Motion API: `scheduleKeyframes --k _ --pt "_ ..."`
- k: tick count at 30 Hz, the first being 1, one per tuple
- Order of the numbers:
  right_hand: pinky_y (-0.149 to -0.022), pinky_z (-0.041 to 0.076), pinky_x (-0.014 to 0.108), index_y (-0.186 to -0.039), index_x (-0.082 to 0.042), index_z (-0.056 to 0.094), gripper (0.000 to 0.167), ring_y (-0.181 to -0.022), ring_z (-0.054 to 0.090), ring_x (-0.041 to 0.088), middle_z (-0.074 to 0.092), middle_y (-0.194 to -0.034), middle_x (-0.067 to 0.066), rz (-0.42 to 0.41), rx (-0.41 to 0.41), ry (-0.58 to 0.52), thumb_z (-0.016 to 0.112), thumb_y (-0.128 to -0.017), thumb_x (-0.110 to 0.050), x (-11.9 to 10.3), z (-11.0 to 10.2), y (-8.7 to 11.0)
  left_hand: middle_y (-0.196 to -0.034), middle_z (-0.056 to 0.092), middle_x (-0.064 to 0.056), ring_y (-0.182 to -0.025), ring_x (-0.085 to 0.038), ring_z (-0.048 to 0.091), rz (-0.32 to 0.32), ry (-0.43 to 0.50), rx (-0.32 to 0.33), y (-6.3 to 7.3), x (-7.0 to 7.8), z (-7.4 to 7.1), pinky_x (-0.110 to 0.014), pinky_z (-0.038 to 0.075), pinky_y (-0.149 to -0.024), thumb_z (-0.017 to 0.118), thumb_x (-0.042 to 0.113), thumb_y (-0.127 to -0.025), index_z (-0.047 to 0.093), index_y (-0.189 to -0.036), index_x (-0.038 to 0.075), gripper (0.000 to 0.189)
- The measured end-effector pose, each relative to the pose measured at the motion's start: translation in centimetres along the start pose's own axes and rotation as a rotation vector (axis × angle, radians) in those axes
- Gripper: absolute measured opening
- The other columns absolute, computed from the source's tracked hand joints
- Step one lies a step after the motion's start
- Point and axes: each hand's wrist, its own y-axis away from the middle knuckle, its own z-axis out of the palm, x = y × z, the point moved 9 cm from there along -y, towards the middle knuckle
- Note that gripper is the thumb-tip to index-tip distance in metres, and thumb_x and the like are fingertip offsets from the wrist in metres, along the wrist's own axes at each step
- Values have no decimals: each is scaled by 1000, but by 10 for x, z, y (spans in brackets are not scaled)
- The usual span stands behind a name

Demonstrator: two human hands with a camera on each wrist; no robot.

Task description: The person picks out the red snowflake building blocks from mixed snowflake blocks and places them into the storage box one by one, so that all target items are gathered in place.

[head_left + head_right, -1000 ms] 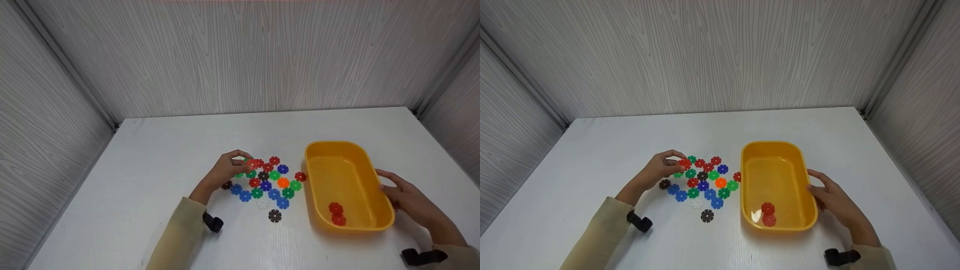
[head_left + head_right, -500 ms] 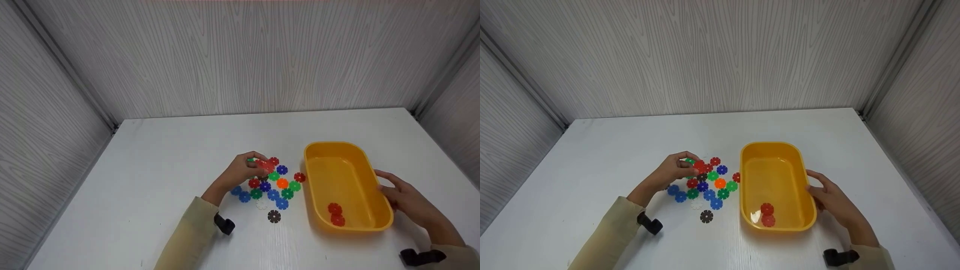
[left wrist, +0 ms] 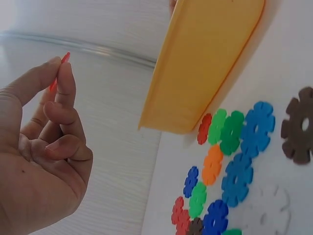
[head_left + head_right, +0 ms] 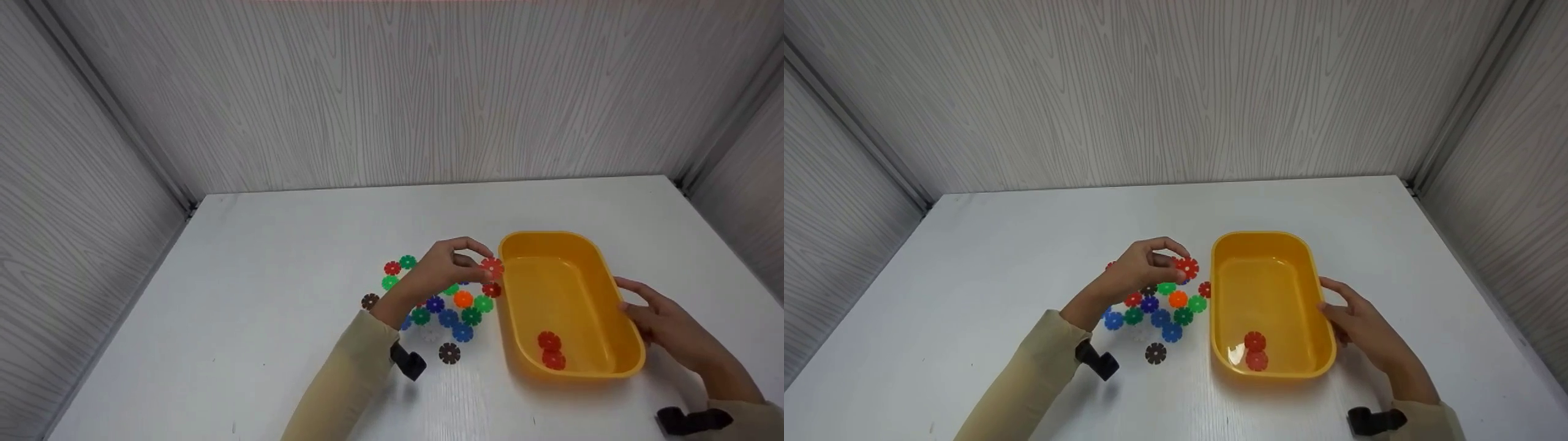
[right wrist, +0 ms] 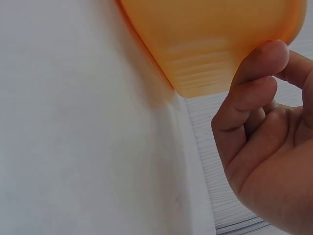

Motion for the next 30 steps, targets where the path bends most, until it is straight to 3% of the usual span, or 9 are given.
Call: scheduleKeyframes --k 8,16,20,30 --pt "-58 49 28 -151 -14 21 57 -60 52 18 53 -69 -5 7 4 6 40 -103 -39 3 1 -2 -98 73 0 -90 -14 72 -7 32 -76 -7 7 35 -40 53 -94 76 15 -83 66 -112 19 31" --pt "-57 50 28 -151 -16 21 54 -58 53 16 58 -69 -5 -16 -10 -26 40 -104 -34 0 2 -3 -93 75 -2 -86 -10 71 13 59 -153 -11 19 66 -27 53 -90 71 14 -87 66 -108 18 22" --pt "-58 51 28 -151 -15 21 56 -59 54 18 57 -70 -4 0 -2 -13 40 -103 -37 0 1 -3 -89 75 -2 -83 -9 70 2 17 -147 -14 18 76 -32 53 -89 71 13 -87 67 -106 19 21" --pt "-63 51 25 -153 -20 18 64 -63 55 23 56 -73 -4 67 18 14 43 -100 -46 6 2 -3 -88 74 2 -81 -11 71 -51 -43 -143 -18 9 95 -27 56 -86 74 10 -84 66 -105 19 24"
